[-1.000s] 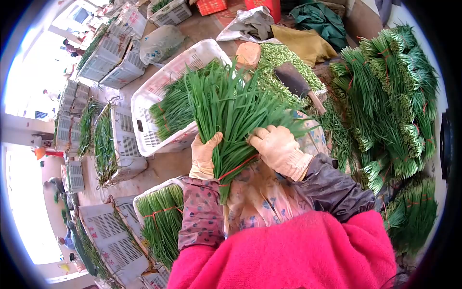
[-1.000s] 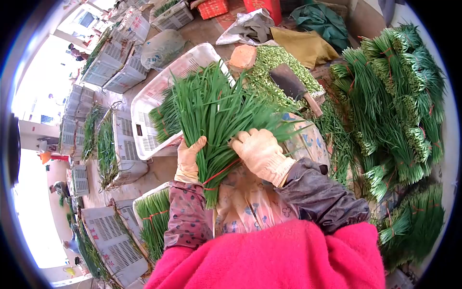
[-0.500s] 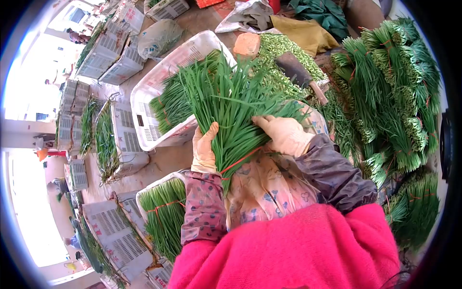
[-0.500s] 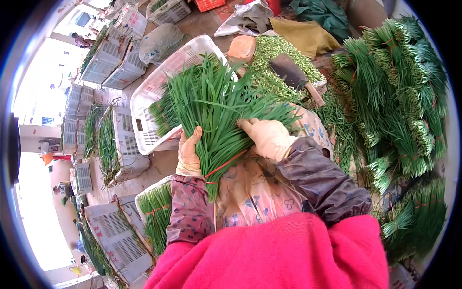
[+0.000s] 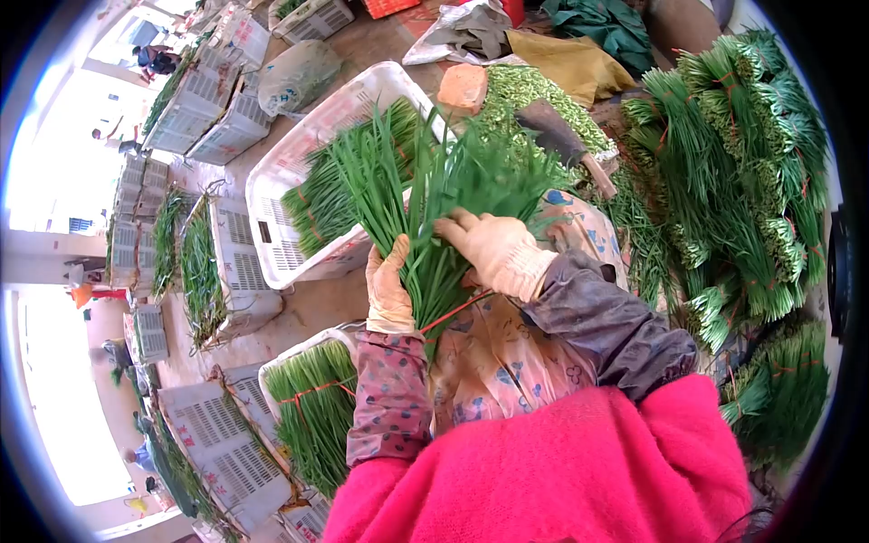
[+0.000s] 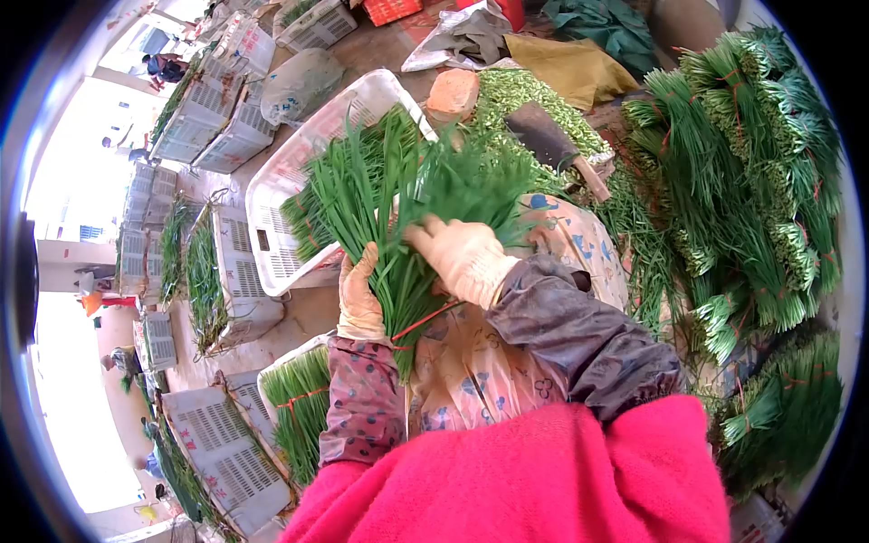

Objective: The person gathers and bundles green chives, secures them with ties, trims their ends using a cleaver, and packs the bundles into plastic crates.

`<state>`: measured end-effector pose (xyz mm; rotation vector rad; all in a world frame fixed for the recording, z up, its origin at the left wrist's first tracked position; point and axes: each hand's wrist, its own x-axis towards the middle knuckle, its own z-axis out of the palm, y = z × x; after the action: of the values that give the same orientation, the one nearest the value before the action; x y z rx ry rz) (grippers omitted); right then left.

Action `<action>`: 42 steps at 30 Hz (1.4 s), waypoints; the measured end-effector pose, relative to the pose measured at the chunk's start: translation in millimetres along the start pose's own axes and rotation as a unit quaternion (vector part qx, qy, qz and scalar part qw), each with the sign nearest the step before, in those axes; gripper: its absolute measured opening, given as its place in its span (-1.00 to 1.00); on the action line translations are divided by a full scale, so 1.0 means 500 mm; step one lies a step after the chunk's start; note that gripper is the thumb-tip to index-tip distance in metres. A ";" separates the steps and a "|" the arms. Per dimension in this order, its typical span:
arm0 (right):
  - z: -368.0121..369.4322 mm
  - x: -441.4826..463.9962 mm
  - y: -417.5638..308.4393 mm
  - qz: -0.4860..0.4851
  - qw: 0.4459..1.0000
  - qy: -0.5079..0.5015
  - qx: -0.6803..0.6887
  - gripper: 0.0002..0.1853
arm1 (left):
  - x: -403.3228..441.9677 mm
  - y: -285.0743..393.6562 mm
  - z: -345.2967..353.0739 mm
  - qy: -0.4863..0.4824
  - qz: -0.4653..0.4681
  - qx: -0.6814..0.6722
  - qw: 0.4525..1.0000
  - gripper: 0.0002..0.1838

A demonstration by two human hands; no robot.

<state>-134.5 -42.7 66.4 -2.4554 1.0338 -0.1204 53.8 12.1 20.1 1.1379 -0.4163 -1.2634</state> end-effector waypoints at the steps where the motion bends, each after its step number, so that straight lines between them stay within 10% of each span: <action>1: 0.005 0.008 0.002 0.063 0.994 -0.084 0.010 -0.14 | 0.002 -0.004 -0.005 0.002 0.002 0.001 1.000 -0.67; 8: 0.009 -0.032 0.037 0.066 0.995 -0.066 -0.030 -0.19 | -0.052 0.009 0.042 -0.076 -0.027 0.143 0.986 -0.70; 12: -0.012 -0.027 0.075 0.121 0.939 -0.319 -0.050 -0.22 | -0.114 0.046 0.081 -0.421 0.159 0.506 0.736 -0.27; 16: 0.007 -0.069 0.090 0.132 0.956 -0.260 -0.044 -0.26 | -0.053 0.025 0.053 -0.350 0.168 0.451 0.804 -0.14; 17: 0.015 -0.077 0.091 0.130 0.964 -0.227 -0.041 -0.26 | -0.046 0.084 0.088 -0.299 0.223 0.675 0.637 0.08; 20: 0.026 -0.095 0.093 0.128 0.982 -0.135 -0.034 -0.29 | 0.030 0.025 0.061 -0.295 0.187 0.678 0.647 0.30; 23: 0.028 -0.112 0.106 0.133 0.989 -0.050 -0.035 -0.31 | 0.083 -0.048 0.027 -0.421 -0.005 0.403 0.813 0.44; 25: 0.023 -0.126 0.126 0.150 0.988 0.012 -0.048 -0.33 | 0.083 -0.065 0.027 -0.420 0.064 0.501 0.754 0.46; 31: -0.003 -0.253 0.274 0.314 0.902 0.259 -0.147 -0.38 | 0.025 -0.093 0.052 -0.299 -0.038 0.421 0.856 0.06; 35: -0.015 -0.343 0.355 0.373 0.838 0.382 0.112 -0.43 | 0.038 -0.093 0.032 -0.263 -0.037 0.455 0.850 -0.14; 42: -0.054 -0.342 0.129 0.212 0.852 0.179 0.444 -0.77 | 0.046 -0.091 0.026 -0.258 -0.018 0.414 0.873 -0.42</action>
<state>-305.3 26.5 77.6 -1.3560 1.2691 -0.7490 27.1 -9.2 -20.1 1.4928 -1.4507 -1.4596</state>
